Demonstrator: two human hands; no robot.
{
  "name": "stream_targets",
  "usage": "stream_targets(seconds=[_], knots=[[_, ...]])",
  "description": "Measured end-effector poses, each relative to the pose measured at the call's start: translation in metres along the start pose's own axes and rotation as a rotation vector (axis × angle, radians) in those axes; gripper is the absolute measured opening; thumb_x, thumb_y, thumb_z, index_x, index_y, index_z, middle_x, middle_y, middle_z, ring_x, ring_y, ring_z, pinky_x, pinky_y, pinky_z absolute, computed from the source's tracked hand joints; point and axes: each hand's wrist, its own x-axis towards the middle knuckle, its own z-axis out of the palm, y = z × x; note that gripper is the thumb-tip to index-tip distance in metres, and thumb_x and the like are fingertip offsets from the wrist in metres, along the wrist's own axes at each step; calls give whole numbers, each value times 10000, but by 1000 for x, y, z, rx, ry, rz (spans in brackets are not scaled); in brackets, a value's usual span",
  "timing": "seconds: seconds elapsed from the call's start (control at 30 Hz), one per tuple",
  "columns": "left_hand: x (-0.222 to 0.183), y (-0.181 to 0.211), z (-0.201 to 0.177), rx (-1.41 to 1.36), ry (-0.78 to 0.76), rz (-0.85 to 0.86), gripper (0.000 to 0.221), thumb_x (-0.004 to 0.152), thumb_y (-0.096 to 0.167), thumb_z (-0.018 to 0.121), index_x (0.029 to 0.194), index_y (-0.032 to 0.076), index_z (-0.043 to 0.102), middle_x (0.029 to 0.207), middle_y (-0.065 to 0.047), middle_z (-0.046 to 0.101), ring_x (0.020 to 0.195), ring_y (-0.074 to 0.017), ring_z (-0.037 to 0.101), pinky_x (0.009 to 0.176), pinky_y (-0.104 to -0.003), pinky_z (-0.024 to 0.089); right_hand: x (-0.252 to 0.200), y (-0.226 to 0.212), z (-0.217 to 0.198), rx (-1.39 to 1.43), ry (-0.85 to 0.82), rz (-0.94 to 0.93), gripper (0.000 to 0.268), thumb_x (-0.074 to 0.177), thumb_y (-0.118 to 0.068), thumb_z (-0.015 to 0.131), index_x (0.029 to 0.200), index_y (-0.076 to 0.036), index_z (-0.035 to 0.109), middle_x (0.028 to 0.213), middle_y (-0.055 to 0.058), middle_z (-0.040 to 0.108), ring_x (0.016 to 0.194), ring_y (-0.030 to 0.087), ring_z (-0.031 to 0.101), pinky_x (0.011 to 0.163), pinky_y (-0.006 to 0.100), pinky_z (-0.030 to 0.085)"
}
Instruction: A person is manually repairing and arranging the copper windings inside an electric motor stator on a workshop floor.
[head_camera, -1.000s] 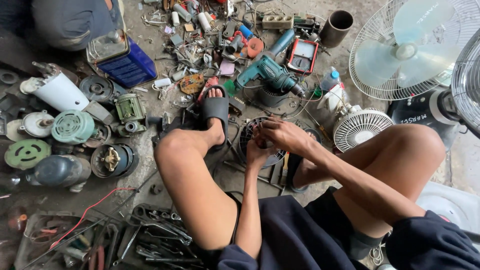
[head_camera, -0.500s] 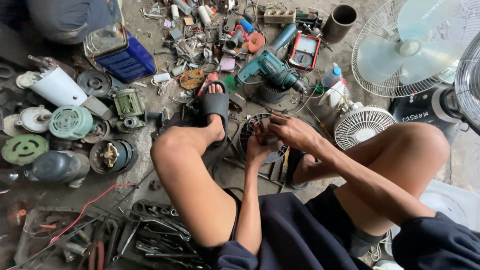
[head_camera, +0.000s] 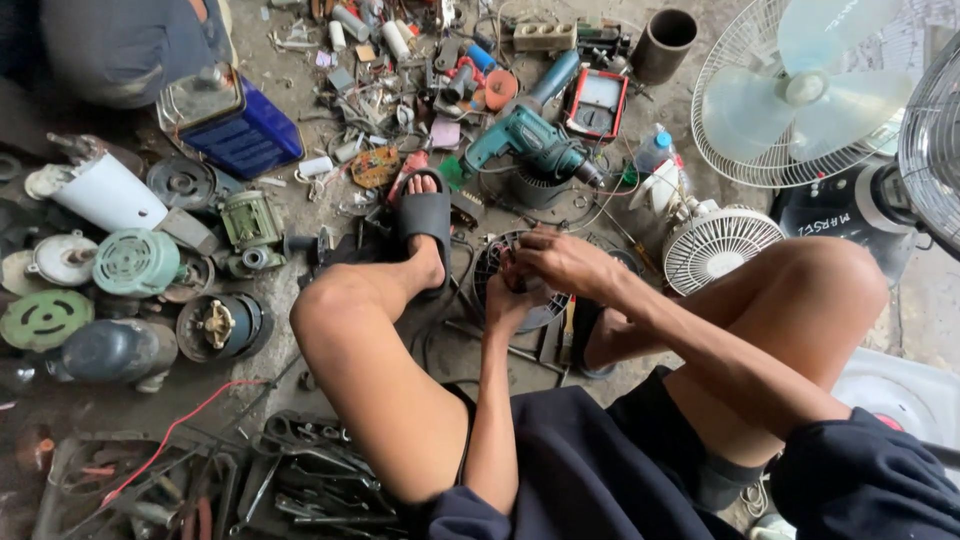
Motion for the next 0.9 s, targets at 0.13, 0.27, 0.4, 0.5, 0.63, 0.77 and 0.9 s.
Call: stream_targets(seconds=[0.13, 0.27, 0.4, 0.5, 0.63, 0.77, 0.9], knots=[[-2, 4, 0, -53, -28, 27, 422, 545, 242, 991, 862, 53, 786, 748, -102, 740, 771, -187, 714, 768, -304, 546, -11, 10, 0, 17, -37, 27, 87, 889, -26, 618, 973, -46, 624, 929, 127, 558, 984, 392, 626, 950, 496, 526], [-9, 23, -5, 1, -9, 44, 277, 594, 158, 959, 714, 50, 733, 602, -98, 662, 644, -188, 688, 713, -292, 535, -13, 23, 24, 41, -9, 21, 115, 927, -41, 599, 1036, -49, 633, 967, 140, 564, 1013, 402, 629, 940, 494, 527], [-19, 44, 2, -61, -27, 37, 321, 556, 227, 959, 703, 59, 729, 606, -70, 659, 655, -133, 649, 700, -259, 498, -16, 14, 1, 71, -30, 55, 129, 884, -19, 642, 1014, -17, 638, 972, 174, 580, 1061, 472, 632, 942, 513, 530], [-20, 49, 1, -59, -34, 16, 245, 579, 154, 939, 714, 65, 754, 623, -56, 676, 681, -113, 647, 719, -286, 535, -10, 11, 3, 42, 4, 28, 130, 930, -65, 642, 1059, -48, 637, 966, 143, 568, 1005, 418, 641, 946, 481, 528], [-36, 68, 2, -35, -31, 27, 331, 562, 213, 950, 647, 46, 678, 558, -80, 625, 626, -146, 632, 707, -282, 518, -20, 18, -4, 211, -52, 47, 164, 908, -27, 617, 1069, -4, 636, 973, 202, 569, 1018, 471, 615, 935, 555, 513], [-21, 51, 9, -5, -25, 117, 439, 637, 212, 900, 716, -100, 601, 571, -195, 582, 746, -399, 710, 715, -399, 495, -4, -1, -3, 149, -76, 5, 283, 964, -258, 718, 1056, -7, 627, 958, 169, 530, 973, 435, 617, 968, 527, 521], [-15, 25, -3, 10, -127, 214, 396, 624, 177, 916, 952, 9, 769, 768, -20, 744, 659, -105, 623, 611, -251, 490, 8, -18, -39, 9, -47, -25, 238, 872, -46, 733, 1105, -53, 774, 949, 90, 638, 765, 218, 607, 687, 356, 572]])
